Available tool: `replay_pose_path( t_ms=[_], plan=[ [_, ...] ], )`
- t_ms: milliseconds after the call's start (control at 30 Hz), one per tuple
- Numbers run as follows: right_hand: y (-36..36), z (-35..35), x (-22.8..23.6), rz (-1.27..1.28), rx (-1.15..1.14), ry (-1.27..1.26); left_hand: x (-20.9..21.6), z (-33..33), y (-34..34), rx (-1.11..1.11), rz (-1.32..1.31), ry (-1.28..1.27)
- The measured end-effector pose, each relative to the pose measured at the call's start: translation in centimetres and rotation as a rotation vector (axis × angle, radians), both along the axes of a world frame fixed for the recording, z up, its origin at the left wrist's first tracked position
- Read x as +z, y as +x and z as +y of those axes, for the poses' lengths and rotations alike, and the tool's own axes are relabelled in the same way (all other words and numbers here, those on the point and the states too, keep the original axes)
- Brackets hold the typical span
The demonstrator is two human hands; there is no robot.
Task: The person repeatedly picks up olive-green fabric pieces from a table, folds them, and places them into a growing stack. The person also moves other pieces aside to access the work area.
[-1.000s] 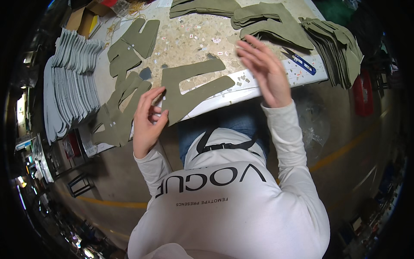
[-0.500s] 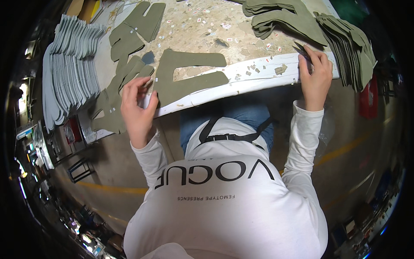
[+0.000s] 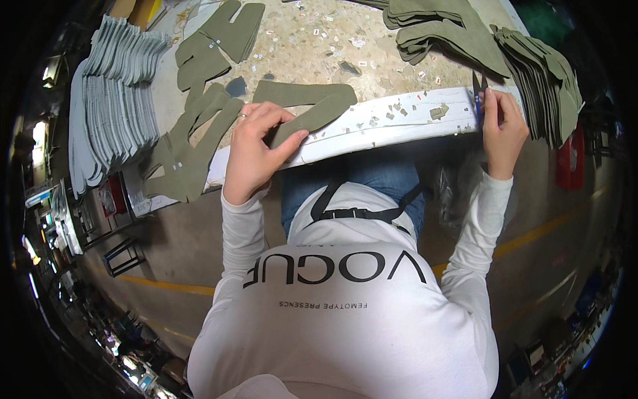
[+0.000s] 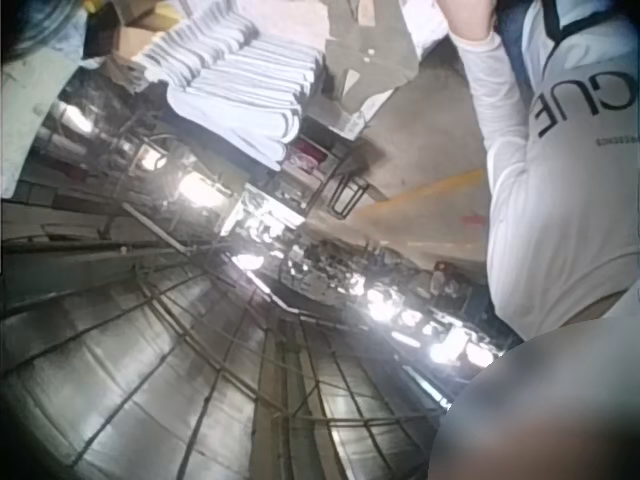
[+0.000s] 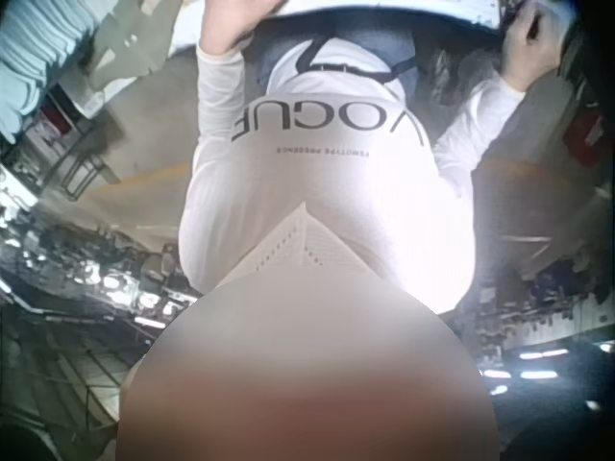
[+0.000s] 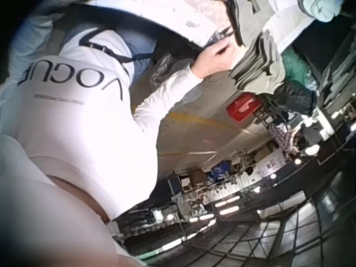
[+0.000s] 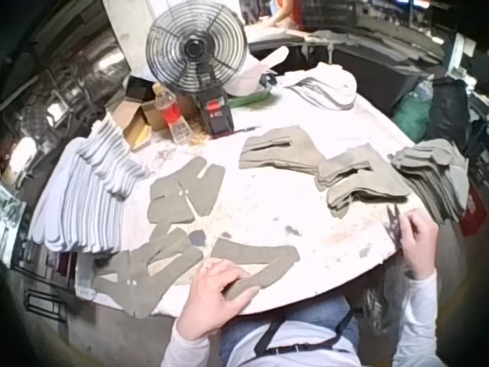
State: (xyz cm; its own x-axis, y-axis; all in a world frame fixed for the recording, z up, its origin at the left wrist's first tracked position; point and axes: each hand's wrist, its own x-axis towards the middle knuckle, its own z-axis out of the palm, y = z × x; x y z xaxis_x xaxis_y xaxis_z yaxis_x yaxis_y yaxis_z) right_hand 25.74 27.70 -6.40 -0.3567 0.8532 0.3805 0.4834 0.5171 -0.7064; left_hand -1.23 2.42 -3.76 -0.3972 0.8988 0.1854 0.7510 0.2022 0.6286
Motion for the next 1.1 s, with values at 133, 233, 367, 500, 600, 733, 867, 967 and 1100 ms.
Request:
replay_pose_path(
  t_ms=[133, 233, 367, 500, 600, 733, 867, 967, 1100],
  plan=[
    [-3.3, -4.8, 1.3, 0.366, 0.143, -0.634, -0.1, 0.1, -0.2, 0.095, -0.82, 0.053],
    [-7.1, -8.9, 2.0, 0.345, 0.411, -0.838, -0.3, 0.3, -0.3, 0.116, -0.975, 0.169],
    [-11.1, -11.8, 2.9, 0.101, 0.598, -0.464, -0.6, 0.1, -0.5, 0.145, -0.977, 0.165],
    [-12.1, -12.9, 3.2, -0.053, 0.646, -0.265, -0.7, -0.4, -0.5, 0.123, -1.0, 0.17],
    [-12.3, -13.3, 3.0, -0.027, 0.669, -0.215, -0.5, -0.7, -0.7, 0.144, -1.001, 0.159],
    [-12.3, -13.7, 2.8, -0.045, 0.635, -0.233, -0.1, -1.0, -0.6, 0.176, -0.975, 0.139],
    [-12.3, -13.9, 3.0, -0.049, 0.62, -0.221, 0.1, -0.9, -0.4, 0.185, -0.967, 0.184],
    [-12.4, -14.1, 3.2, -0.054, 0.613, -0.197, 0.1, -1.0, -0.3, 0.194, -0.949, 0.145],
    [-12.4, -14.4, 3.6, -0.115, 0.57, -0.202, -0.3, -1.0, -0.1, 0.194, -0.928, 0.148]
  ],
)
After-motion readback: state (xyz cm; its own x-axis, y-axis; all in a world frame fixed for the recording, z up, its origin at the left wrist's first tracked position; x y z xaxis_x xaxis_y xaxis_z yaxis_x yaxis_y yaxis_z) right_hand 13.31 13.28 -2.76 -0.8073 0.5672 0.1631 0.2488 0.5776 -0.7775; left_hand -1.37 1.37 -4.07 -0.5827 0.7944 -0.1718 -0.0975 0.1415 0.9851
